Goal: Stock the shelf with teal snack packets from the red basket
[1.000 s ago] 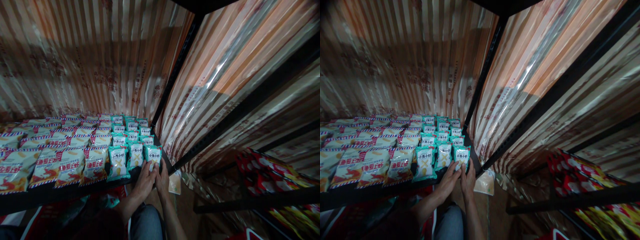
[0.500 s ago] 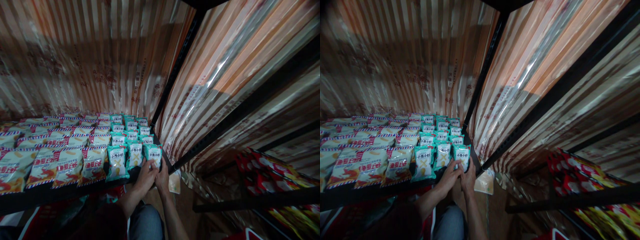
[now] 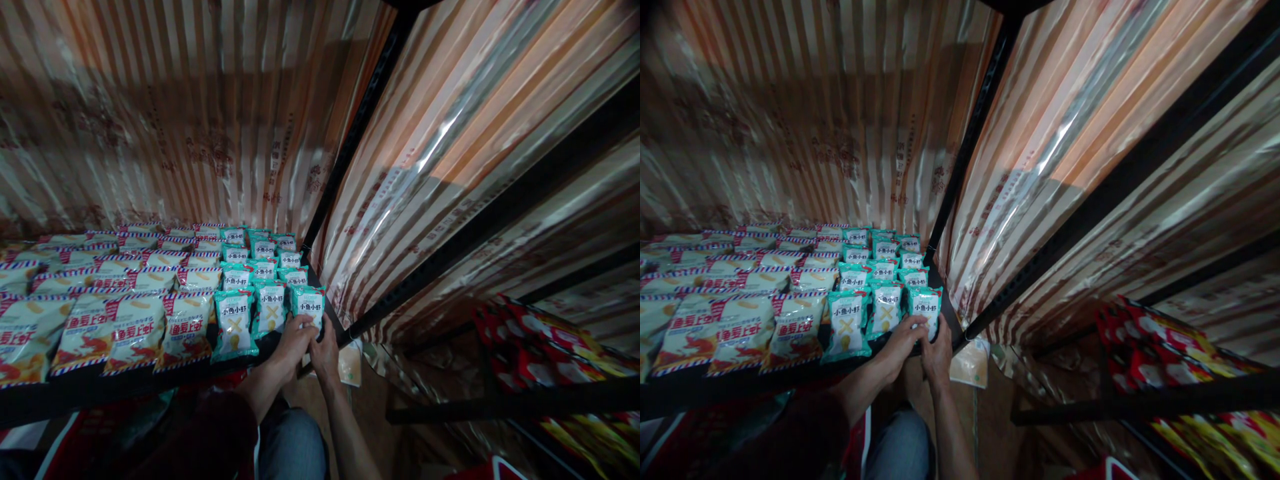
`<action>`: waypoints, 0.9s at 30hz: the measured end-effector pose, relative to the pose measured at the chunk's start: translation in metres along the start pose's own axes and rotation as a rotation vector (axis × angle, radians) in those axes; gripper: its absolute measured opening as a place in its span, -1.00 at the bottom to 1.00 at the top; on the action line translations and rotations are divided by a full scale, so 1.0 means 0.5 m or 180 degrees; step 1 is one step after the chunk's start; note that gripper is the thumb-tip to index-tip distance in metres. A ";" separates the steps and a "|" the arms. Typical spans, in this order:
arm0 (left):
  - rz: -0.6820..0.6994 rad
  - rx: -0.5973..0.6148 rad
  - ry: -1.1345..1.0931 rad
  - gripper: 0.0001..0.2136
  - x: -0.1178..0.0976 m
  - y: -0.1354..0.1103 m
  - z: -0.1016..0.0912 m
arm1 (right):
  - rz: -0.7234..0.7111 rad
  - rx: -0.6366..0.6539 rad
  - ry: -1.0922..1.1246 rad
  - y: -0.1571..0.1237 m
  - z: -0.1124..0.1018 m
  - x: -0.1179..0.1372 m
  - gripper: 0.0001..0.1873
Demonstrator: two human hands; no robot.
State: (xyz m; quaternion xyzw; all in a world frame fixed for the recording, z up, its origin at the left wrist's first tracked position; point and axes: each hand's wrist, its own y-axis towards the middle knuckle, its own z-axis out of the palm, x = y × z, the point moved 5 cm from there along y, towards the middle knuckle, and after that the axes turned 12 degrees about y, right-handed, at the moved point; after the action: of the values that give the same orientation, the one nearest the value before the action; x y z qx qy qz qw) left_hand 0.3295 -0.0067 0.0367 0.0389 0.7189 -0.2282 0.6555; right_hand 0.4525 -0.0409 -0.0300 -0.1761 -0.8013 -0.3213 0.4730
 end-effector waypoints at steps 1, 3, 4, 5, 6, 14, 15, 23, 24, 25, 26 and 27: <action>-0.0011 0.0024 -0.0003 -0.79 -0.003 -0.001 -0.001 | 0.0026 -0.0001 -0.0005 0.001 0.001 0.000 -0.33; -0.0020 0.0063 -0.0013 -0.77 -0.009 -0.002 -0.003 | 0.0066 -0.0018 -0.0007 0.002 0.002 0.002 -0.32; -0.0021 0.0072 -0.0017 -0.76 -0.011 -0.002 -0.004 | 0.0072 -0.0026 -0.0005 0.003 0.002 0.003 -0.32; -0.0024 0.0073 -0.0017 -0.76 -0.012 -0.001 -0.005 | 0.0075 -0.0028 -0.0002 0.004 0.003 0.005 -0.33; -0.0025 0.0069 -0.0015 -0.76 -0.013 0.000 -0.005 | 0.0081 -0.0025 0.0000 0.005 0.004 0.006 -0.34; 0.0002 0.0013 0.0061 -0.76 -0.017 0.008 -0.008 | 0.0243 0.0068 0.0003 0.014 0.010 0.025 -0.25; 0.0016 0.0015 0.0079 -0.76 -0.018 0.007 -0.009 | 0.0257 0.0064 0.0010 0.014 0.010 0.028 -0.25; 0.0226 0.0002 0.0214 -0.63 -0.008 0.001 -0.006 | 0.0043 -0.0045 -0.0009 0.010 0.017 0.048 -0.34; 0.0236 0.0012 0.0233 -0.60 -0.004 0.000 -0.004 | 0.0006 -0.0032 -0.0055 0.010 0.019 0.047 -0.35; 0.0246 0.0026 0.0266 -0.57 -0.001 -0.001 -0.003 | -0.0021 -0.0018 -0.0102 0.010 0.019 0.044 -0.34; 0.0265 0.0041 0.0321 -0.56 0.000 -0.004 -0.002 | -0.0036 -0.0002 -0.0143 0.011 0.020 0.042 -0.33; 0.0317 0.0032 0.0403 -0.55 -0.002 -0.009 -0.003 | -0.0041 0.0023 -0.0177 0.011 0.021 0.038 -0.32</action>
State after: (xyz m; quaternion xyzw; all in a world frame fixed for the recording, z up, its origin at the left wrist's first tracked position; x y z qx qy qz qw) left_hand 0.3267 -0.0100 0.0388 0.0923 0.7549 -0.1960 0.6190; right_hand 0.4396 -0.0299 -0.0149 -0.1781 -0.8164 -0.3164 0.4491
